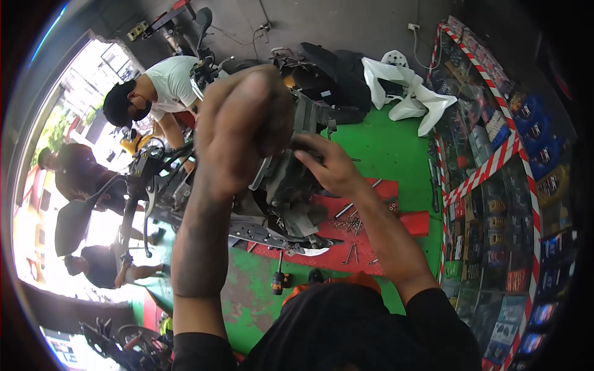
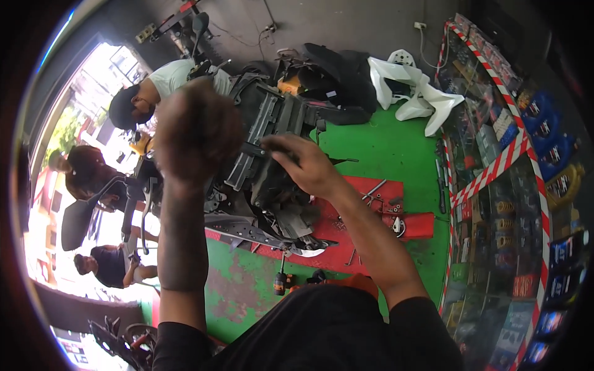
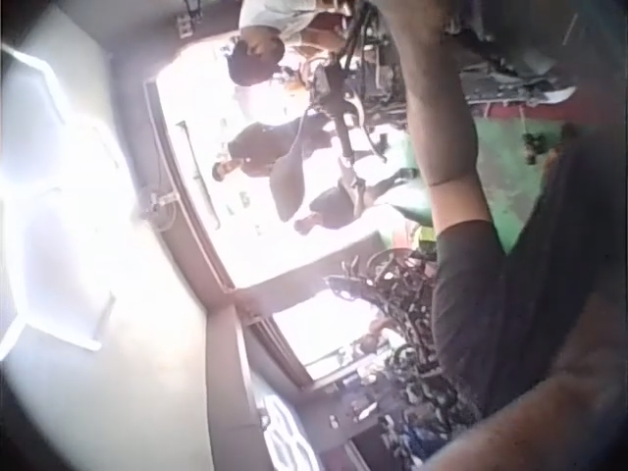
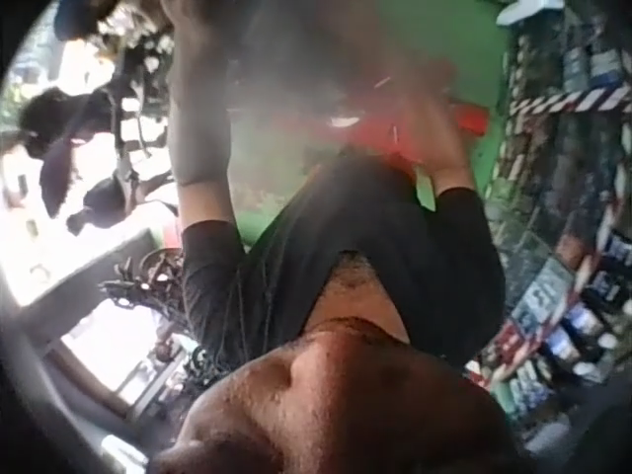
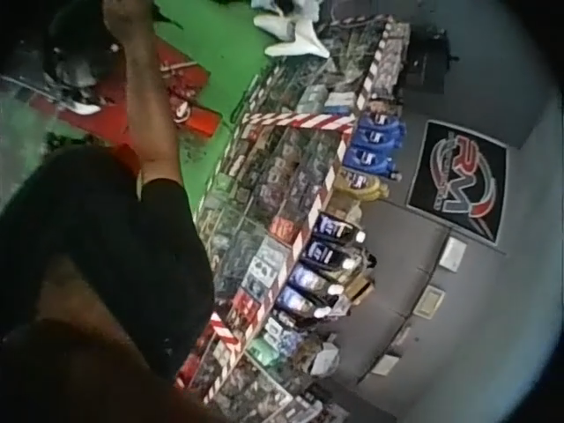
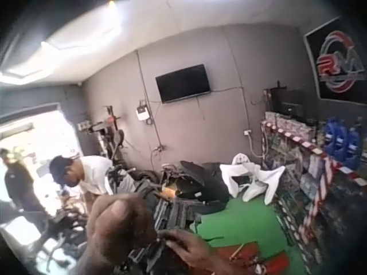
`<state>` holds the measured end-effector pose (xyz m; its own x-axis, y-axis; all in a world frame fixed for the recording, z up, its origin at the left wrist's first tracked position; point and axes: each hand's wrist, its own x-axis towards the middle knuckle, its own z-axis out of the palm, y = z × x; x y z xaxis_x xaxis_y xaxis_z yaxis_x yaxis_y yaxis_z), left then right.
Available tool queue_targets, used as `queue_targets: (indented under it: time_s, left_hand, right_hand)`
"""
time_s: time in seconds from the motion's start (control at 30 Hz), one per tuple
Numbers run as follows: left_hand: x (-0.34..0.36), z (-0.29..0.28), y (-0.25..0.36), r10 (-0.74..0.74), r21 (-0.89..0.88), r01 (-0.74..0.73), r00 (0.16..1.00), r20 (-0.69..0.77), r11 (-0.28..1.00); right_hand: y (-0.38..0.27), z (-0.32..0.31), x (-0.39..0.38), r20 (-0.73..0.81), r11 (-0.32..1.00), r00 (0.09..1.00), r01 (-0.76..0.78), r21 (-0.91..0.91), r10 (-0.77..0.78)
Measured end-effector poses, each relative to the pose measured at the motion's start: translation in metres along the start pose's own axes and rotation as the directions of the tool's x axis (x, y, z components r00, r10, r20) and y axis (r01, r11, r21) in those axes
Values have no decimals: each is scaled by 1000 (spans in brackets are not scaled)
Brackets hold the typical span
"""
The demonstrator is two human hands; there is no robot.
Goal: Dismantling and repairing components of a motorcycle on a lift.
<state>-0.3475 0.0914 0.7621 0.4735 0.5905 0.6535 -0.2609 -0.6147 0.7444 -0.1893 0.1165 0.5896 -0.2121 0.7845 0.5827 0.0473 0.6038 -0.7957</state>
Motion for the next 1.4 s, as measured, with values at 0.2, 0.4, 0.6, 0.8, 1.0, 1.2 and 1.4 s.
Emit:
queue_targets:
  time_s: [0.2,0.4,0.6,0.8,1.0,1.2,1.4]
  left_hand:
    - [16,10,-45,-235,63,240,969,-72,969]
    - [21,21,-61,-280,154,305,945,-167,940]
    - [18,18,-66,-325,83,342,931,-168,936]
    - [18,18,-62,-320,195,344,936,-145,918]
    - [33,14,-56,-326,272,243,888,324,931]
    - [14,20,-71,-47,483,-75,971,236,872]
    - [-19,45,-76,138,524,77,923,-359,848]
  right_hand:
    - [28,-1,19,105,992,987,113,55,-119]
    - [35,2,18,52,986,989,130,104,-136]
    - [48,7,17,-13,980,985,175,93,-174]
    - [45,8,18,-14,978,981,192,77,-191]
    - [51,3,17,-15,971,987,162,173,-162]
    - [54,-9,14,-36,903,999,-11,429,29]
    - [62,-8,13,46,794,982,-177,581,185]
